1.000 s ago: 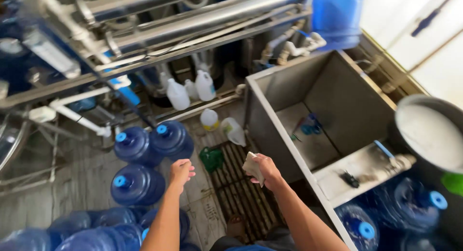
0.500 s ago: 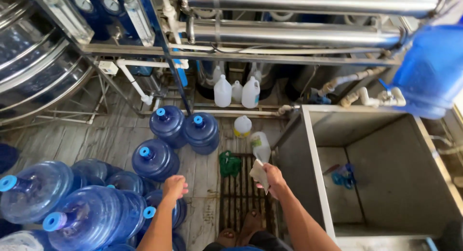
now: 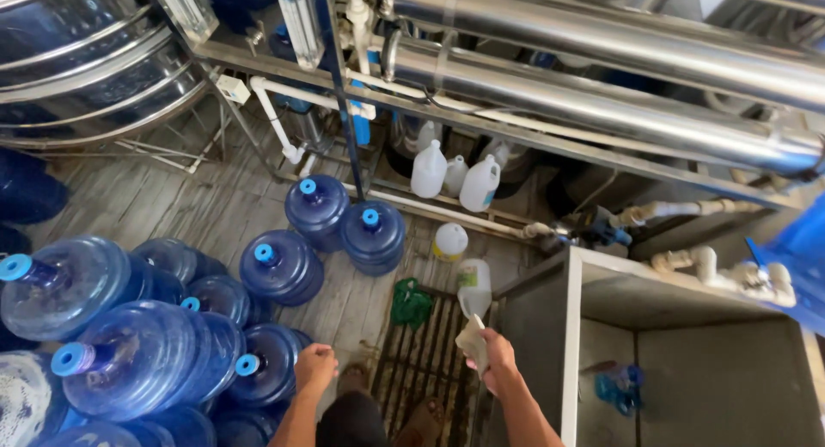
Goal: Washing and scrubbing large plastic water jugs using a sponge and soapy water at an industrial sink.
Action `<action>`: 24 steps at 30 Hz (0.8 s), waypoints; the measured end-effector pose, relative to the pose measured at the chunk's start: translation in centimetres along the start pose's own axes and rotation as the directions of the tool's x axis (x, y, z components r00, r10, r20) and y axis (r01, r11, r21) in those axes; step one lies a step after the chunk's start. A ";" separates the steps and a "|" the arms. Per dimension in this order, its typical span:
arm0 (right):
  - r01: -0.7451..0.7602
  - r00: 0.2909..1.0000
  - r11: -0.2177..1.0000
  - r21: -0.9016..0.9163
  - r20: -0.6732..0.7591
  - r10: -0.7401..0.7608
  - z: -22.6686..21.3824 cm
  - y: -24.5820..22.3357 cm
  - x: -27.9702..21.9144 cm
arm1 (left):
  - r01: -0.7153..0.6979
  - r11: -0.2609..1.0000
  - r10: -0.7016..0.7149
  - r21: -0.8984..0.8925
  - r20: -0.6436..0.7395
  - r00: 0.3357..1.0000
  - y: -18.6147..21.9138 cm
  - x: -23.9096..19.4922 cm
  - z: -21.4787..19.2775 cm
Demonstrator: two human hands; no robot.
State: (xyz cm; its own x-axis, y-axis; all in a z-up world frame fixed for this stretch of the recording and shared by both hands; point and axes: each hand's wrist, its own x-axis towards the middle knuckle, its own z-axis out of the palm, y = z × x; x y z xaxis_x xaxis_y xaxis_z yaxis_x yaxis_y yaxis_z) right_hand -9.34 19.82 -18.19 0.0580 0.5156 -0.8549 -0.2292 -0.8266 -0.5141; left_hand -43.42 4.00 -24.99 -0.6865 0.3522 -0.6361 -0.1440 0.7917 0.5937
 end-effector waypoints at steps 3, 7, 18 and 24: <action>-0.071 0.996 0.997 -0.028 -0.064 0.069 1.9 -0.1 1.9 | 0.030 0.974 -0.045 0.224 0.066 0.997 1.0 3.8 -0.2; -0.050 0.998 0.998 -0.036 -0.046 0.048 5.4 0.4 3.6 | 0.038 0.949 -0.059 0.312 0.058 0.997 2.0 11.4 0.4; -0.172 0.983 0.955 -0.241 -0.101 0.151 26.2 2.7 10.1 | -0.178 0.923 0.163 0.342 0.073 0.984 3.9 33.8 0.1; -0.235 0.955 0.840 -0.489 0.042 0.293 40.0 1.1 8.7 | -0.068 0.943 0.135 0.325 -0.191 0.972 6.7 41.4 -4.0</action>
State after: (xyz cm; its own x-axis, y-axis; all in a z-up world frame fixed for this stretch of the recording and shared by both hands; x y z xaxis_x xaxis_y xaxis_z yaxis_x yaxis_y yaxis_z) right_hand -47.95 32.39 -23.43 -0.0529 0.2602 -0.9641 0.2695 -0.9259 -0.2647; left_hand -75.69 21.84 -45.37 -0.8229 0.3544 -0.4442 0.1425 0.8854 0.4425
